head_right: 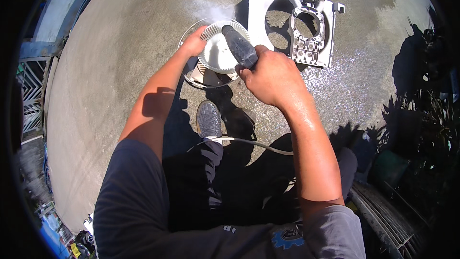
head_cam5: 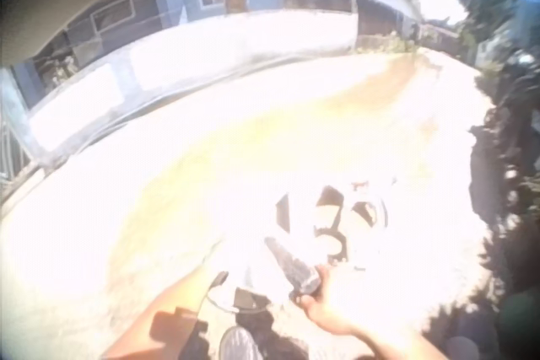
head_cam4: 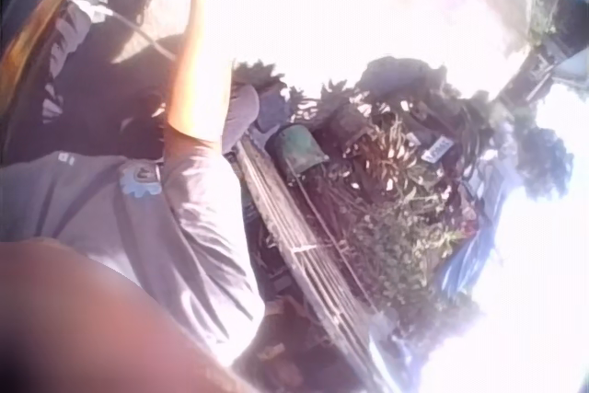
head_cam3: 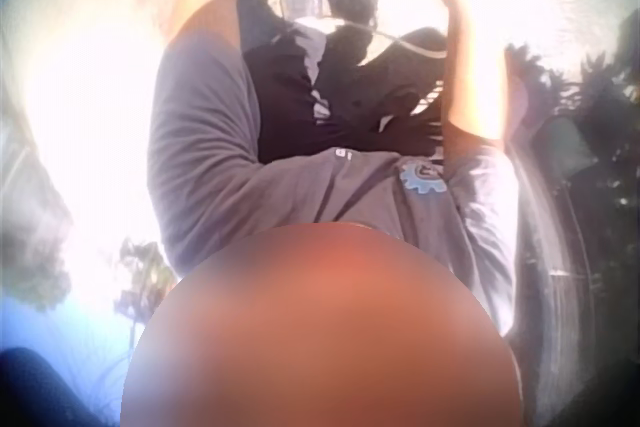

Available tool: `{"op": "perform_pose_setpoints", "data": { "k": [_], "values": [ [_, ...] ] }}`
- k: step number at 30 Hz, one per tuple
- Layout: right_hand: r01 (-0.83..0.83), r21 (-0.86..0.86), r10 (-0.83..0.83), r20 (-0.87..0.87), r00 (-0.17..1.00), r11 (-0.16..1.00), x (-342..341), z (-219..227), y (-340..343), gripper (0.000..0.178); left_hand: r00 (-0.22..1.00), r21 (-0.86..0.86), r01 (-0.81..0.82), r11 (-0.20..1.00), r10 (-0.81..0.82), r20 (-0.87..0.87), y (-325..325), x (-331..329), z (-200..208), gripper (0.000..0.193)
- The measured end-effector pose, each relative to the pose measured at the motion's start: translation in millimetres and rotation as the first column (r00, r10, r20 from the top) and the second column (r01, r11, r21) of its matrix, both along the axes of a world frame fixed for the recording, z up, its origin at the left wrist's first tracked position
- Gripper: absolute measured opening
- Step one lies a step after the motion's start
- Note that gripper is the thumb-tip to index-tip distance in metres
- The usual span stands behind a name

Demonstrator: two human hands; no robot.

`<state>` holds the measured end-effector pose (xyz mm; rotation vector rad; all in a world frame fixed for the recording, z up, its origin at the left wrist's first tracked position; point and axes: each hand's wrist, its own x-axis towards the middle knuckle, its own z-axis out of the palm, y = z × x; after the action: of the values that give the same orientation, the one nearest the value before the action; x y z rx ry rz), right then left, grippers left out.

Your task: The person uses a pressure washer to clean a disassembled air conditioner unit and a fan. They spray the condenser coils, the fan blades, and the fan housing, then place the parts on the ground.

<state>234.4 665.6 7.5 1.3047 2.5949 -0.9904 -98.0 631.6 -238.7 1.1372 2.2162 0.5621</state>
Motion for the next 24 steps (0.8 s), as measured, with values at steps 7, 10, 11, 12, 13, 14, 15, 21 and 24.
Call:
{"op": "perform_pose_setpoints", "data": {
  "k": [7, 10, 11, 12, 13, 14, 15, 21, 24],
  "values": [
    [0.043, -0.046, -0.046, -0.061, 0.997, 0.998, 27.9, 6.4, -6.5, 0.050, 1.000, 0.021, 0.025, 0.999, -0.026, 0.004, 11.7, -4.6, -5.4, 0.067],
    [0.000, -0.103, -0.007, -0.068, 0.998, 0.995, 49.6, 12.4, -11.8, 0.049, 0.978, 0.079, 0.198, 0.977, -0.192, -0.082, 11.1, -4.2, 5.9, 0.068],
    [0.007, -0.129, -0.015, -0.067, 0.998, 0.992, 59.2, 13.3, -16.1, 0.049, 0.978, 0.070, 0.186, 0.980, -0.178, -0.113, 11.5, -5.9, 11.4, 0.067],
    [0.007, -0.155, -0.016, -0.055, 0.998, 0.988, 67.8, 13.7, -18.9, 0.048, 0.990, 0.067, 0.139, 0.988, -0.136, -0.045, 11.3, -7.5, 16.7, 0.066],
    [0.041, -0.140, -0.054, -0.091, 0.994, 0.989, 75.6, 13.7, -19.5, 0.046, 0.995, 0.054, 0.097, 0.994, -0.099, 0.030, 8.2, -9.6, 21.2, 0.066],
    [0.043, -0.154, -0.058, -0.092, 0.994, 0.987, 82.9, 13.2, -21.1, 0.045, 0.991, 0.106, 0.082, 0.991, -0.092, 0.096, 5.2, -9.7, 23.5, 0.066],
    [0.049, -0.161, -0.065, -0.101, 0.993, 0.986, 89.2, 13.4, -20.0, 0.044, 0.994, 0.030, 0.054, 0.998, -0.057, 0.090, 7.0, -12.0, 26.2, 0.063],
    [0.030, -0.160, -0.054, -0.150, 0.987, 0.987, 101.5, 3.5, -20.1, 0.038, 0.946, 0.016, 0.057, 0.998, -0.059, 0.320, 11.9, -20.0, 10.1, 0.053],
    [-0.012, -0.161, -0.002, -0.085, 0.996, 0.987, 104.7, -1.9, -16.2, 0.037, 0.963, 0.004, 0.047, 0.999, -0.046, 0.265, 16.9, -22.7, 2.2, 0.057]
  ]
}}
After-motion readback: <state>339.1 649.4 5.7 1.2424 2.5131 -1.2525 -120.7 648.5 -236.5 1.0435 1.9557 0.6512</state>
